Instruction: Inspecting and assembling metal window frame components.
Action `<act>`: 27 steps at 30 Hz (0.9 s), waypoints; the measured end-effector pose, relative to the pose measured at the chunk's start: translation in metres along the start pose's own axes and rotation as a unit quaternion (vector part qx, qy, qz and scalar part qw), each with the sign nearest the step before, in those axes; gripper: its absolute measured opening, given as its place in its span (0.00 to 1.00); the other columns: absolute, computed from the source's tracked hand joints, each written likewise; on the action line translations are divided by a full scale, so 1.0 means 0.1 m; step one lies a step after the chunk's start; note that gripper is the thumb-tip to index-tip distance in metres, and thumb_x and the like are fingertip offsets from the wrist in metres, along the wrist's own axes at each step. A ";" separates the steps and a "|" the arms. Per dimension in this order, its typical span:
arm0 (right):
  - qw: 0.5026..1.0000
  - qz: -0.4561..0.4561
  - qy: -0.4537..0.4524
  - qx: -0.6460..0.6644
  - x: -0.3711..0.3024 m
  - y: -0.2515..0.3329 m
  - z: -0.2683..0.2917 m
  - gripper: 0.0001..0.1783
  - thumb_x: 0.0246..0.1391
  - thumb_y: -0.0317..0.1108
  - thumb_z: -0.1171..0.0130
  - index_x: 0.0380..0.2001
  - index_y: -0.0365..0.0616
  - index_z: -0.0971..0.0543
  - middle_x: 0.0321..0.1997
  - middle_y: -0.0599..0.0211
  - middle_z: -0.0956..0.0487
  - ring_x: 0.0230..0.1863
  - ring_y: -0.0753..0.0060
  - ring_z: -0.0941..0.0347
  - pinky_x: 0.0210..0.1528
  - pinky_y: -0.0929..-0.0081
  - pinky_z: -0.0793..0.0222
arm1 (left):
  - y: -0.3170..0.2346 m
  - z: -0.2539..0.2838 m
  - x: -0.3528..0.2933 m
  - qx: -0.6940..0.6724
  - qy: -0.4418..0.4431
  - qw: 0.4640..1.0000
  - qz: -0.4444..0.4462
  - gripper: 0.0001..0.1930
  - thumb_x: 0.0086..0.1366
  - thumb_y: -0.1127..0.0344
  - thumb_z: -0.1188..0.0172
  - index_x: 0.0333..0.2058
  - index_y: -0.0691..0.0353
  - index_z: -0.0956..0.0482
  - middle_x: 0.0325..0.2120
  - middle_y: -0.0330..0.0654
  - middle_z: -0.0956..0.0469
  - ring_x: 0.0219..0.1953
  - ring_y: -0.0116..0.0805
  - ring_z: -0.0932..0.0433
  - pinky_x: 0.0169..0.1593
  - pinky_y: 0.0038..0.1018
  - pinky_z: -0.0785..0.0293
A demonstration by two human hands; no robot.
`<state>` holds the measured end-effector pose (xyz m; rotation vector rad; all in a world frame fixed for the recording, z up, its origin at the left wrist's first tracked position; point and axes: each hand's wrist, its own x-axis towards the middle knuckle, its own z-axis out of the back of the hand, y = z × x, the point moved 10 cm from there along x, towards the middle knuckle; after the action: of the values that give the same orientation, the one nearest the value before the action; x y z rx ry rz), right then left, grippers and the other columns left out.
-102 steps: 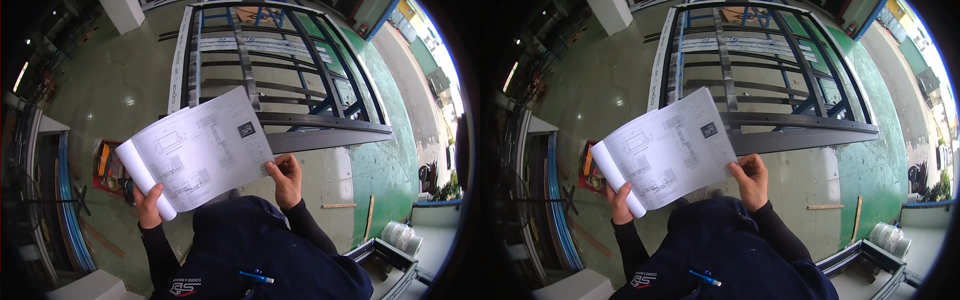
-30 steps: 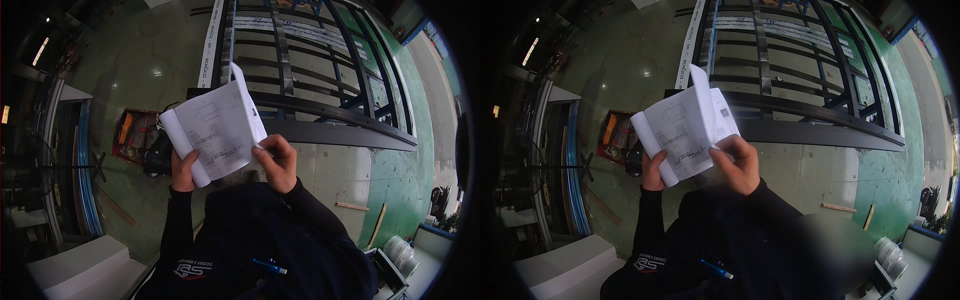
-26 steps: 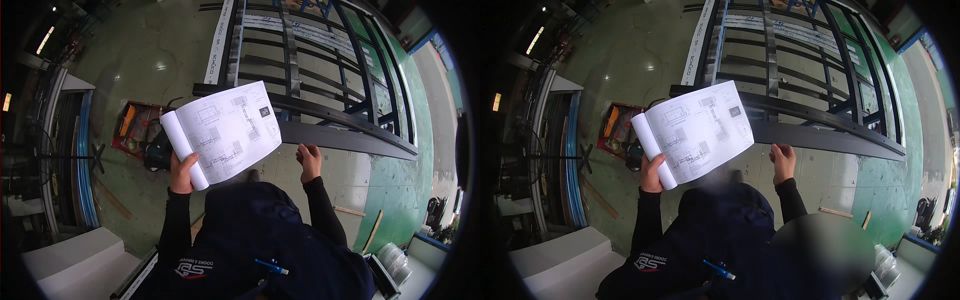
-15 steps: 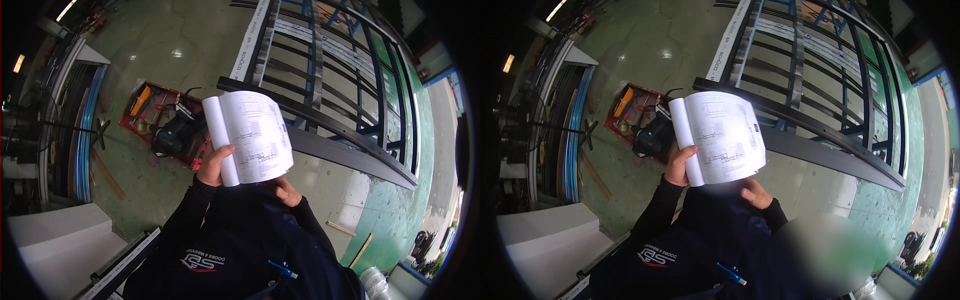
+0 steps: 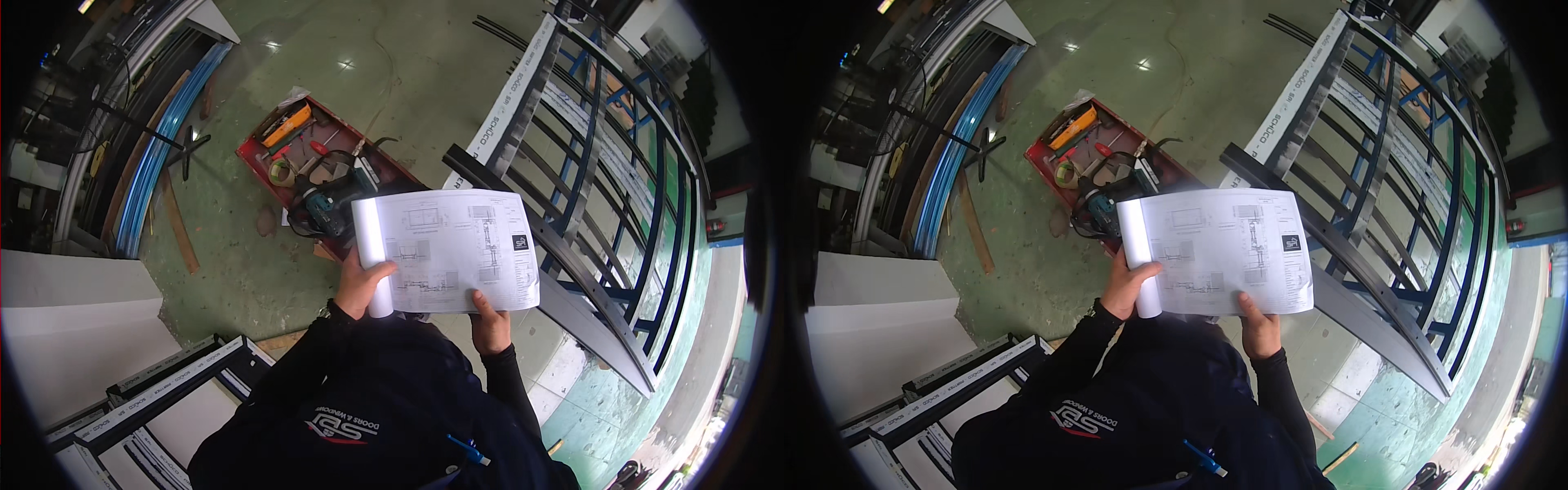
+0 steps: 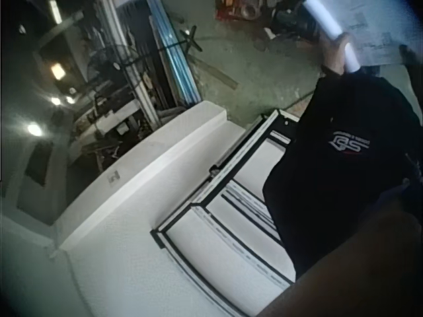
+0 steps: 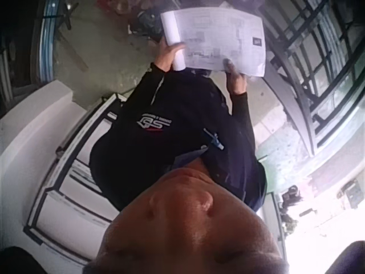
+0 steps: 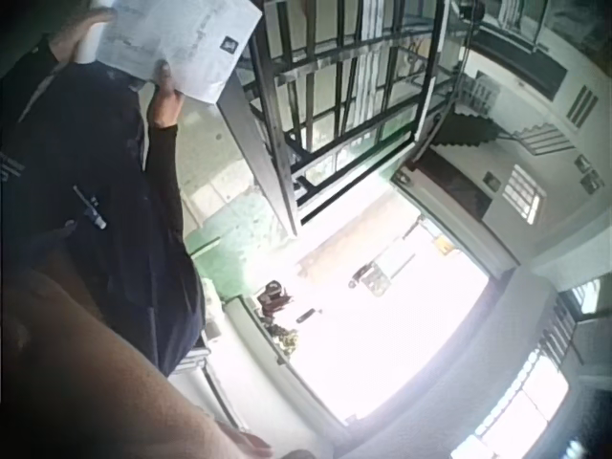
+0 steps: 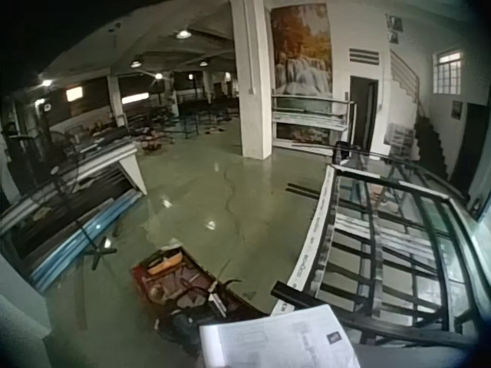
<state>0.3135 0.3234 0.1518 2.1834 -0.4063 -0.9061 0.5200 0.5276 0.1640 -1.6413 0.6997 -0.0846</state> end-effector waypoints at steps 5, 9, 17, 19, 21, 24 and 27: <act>0.992 0.012 0.095 -0.081 0.50 -0.31 -1.37 0.29 0.66 0.27 0.36 0.67 0.38 0.31 0.65 0.59 0.24 0.65 0.60 0.29 0.68 0.60 0.34 | -0.35 1.30 0.44 -0.092 -0.063 0.994 -0.010 0.21 0.64 0.73 0.35 0.55 0.70 0.24 0.47 0.46 0.17 0.49 0.37 0.18 0.55 0.35 0.23; 0.992 -0.008 0.103 -0.077 0.95 -0.58 -2.38 0.24 0.67 0.28 0.38 0.64 0.40 0.28 0.58 0.57 0.18 0.58 0.59 0.21 0.63 0.59 0.26 | -1.29 2.39 1.12 -0.119 -0.116 0.979 -0.118 0.23 0.63 0.74 0.34 0.57 0.71 0.26 0.48 0.47 0.19 0.48 0.35 0.19 0.54 0.32 0.24; 0.875 -0.017 0.017 -0.483 1.13 -1.76 -2.15 0.25 0.65 0.42 0.36 0.56 0.31 0.21 0.52 0.51 0.14 0.55 0.63 0.18 0.59 0.67 0.26 | -1.52 4.31 3.73 -0.091 -0.239 0.949 -0.183 0.31 0.62 0.75 0.33 0.63 0.70 0.33 0.53 0.51 0.21 0.52 0.43 0.19 0.55 0.38 0.23; 0.867 -0.122 -0.045 -0.481 0.86 -2.28 -1.16 0.23 0.65 0.40 0.36 0.57 0.34 0.21 0.50 0.53 0.14 0.50 0.66 0.17 0.53 0.67 0.24 | -1.11 4.47 4.22 -0.076 -0.240 0.958 -0.140 0.31 0.61 0.74 0.32 0.63 0.71 0.32 0.54 0.52 0.21 0.53 0.45 0.18 0.56 0.39 0.22; 0.856 -0.184 -0.207 -0.437 0.36 -2.62 -0.08 0.27 0.61 0.44 0.34 0.56 0.35 0.20 0.45 0.53 0.13 0.46 0.66 0.16 0.48 0.68 0.22 | -0.60 4.95 4.57 -0.005 -0.271 0.961 -0.056 0.32 0.60 0.72 0.31 0.63 0.71 0.30 0.55 0.54 0.20 0.54 0.48 0.18 0.56 0.41 0.21; 0.714 -0.192 -0.417 -0.529 -1.08 -2.88 1.55 0.24 0.56 0.44 0.34 0.49 0.36 0.16 0.40 0.49 0.12 0.38 0.60 0.14 0.44 0.64 0.19 | 0.48 5.29 4.94 0.008 -0.279 0.957 0.084 0.33 0.57 0.71 0.29 0.62 0.70 0.26 0.56 0.56 0.20 0.55 0.50 0.18 0.56 0.45 0.20; 0.749 -0.253 -0.548 -0.275 -1.75 -2.95 0.98 0.18 0.58 0.41 0.35 0.42 0.35 0.16 0.30 0.63 0.16 0.28 0.70 0.19 0.26 0.71 0.25 | 0.42 5.35 5.05 -0.020 -0.212 0.974 0.080 0.33 0.57 0.72 0.32 0.63 0.69 0.28 0.55 0.54 0.19 0.53 0.50 0.17 0.56 0.46 0.20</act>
<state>0.1246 0.5682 -0.0262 1.0003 -0.0151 -2.2578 1.1463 0.7501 -0.1545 -1.5657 0.5028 0.3892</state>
